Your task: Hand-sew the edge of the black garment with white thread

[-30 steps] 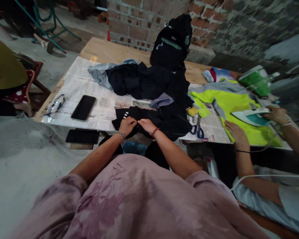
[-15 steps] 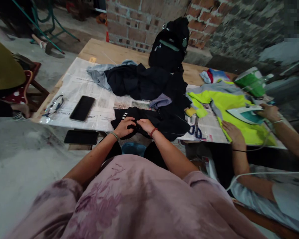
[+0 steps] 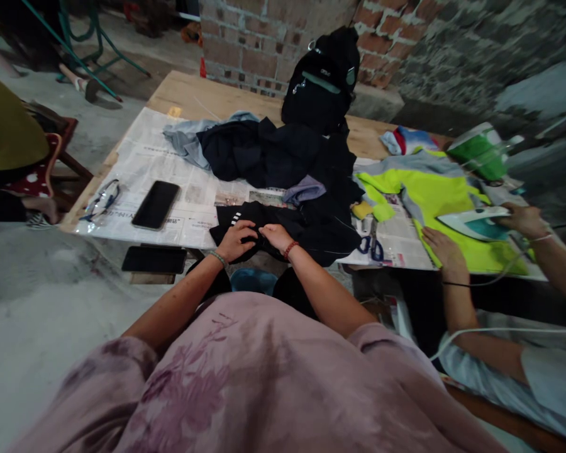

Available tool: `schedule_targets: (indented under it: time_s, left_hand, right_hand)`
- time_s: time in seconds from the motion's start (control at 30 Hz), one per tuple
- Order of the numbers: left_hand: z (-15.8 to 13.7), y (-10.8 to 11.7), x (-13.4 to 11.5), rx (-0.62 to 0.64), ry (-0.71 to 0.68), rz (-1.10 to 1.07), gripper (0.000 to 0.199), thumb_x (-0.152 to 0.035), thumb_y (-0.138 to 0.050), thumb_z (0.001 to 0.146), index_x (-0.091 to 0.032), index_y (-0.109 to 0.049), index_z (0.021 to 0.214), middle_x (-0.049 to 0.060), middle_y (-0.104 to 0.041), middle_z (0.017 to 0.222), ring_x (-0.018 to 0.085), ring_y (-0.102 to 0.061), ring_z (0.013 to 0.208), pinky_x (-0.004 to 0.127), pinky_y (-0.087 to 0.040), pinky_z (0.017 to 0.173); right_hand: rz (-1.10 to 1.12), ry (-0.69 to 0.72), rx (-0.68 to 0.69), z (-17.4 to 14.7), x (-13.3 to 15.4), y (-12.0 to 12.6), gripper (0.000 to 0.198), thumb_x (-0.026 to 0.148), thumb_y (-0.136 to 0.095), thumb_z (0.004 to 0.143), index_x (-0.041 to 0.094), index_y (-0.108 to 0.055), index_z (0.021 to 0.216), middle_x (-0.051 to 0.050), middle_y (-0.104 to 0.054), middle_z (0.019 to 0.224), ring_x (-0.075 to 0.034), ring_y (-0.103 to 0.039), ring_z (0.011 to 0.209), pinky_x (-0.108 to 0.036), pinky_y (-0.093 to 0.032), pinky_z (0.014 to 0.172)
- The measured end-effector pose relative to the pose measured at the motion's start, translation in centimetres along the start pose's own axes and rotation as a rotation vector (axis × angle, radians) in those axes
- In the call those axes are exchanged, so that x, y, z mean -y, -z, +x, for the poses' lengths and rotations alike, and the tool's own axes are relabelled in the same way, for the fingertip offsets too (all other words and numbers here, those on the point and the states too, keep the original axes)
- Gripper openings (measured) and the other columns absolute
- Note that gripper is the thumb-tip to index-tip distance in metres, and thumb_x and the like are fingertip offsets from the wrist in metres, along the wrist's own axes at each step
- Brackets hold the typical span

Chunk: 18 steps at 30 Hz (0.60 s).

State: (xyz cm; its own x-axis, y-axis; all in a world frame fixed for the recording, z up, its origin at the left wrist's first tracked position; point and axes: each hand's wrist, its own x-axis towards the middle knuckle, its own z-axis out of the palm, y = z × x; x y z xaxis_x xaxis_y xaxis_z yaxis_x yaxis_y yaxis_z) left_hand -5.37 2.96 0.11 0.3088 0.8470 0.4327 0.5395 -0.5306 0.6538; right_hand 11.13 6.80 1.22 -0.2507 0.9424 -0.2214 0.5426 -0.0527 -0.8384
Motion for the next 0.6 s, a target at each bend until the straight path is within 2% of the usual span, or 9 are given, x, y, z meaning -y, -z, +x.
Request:
schedule_targets:
  time_s: [0.2,0.6]
  left_hand:
    - [-0.12,-0.14,0.2,0.019,0.013,0.053,0.014,-0.015,-0.06,0.07,-0.02,-0.067,0.081,0.005,-0.057,0.108,0.017,-0.055,0.099,0.034,-0.044,0.089]
    - [0.12,-0.77,-0.19,-0.055,-0.029,0.101,0.01,-0.015,-0.057,0.074,-0.017,-0.067,0.074,0.005,-0.064,0.094,0.014,-0.06,0.085,0.028,-0.047,0.078]
  right_hand:
    - [-0.016,-0.005,-0.006,-0.09,0.15,0.01,0.031,0.04,-0.045,0.07,0.018,-0.04,0.05,0.008,-0.031,0.043,-0.006,-0.029,0.045,-0.022,-0.02,0.045]
    - [-0.053,-0.02,0.022,-0.3,0.59,0.19,0.03,0.039,-0.043,0.072,0.017,-0.043,0.051,0.007,-0.033,0.044,-0.007,-0.029,0.046,-0.022,-0.019,0.046]
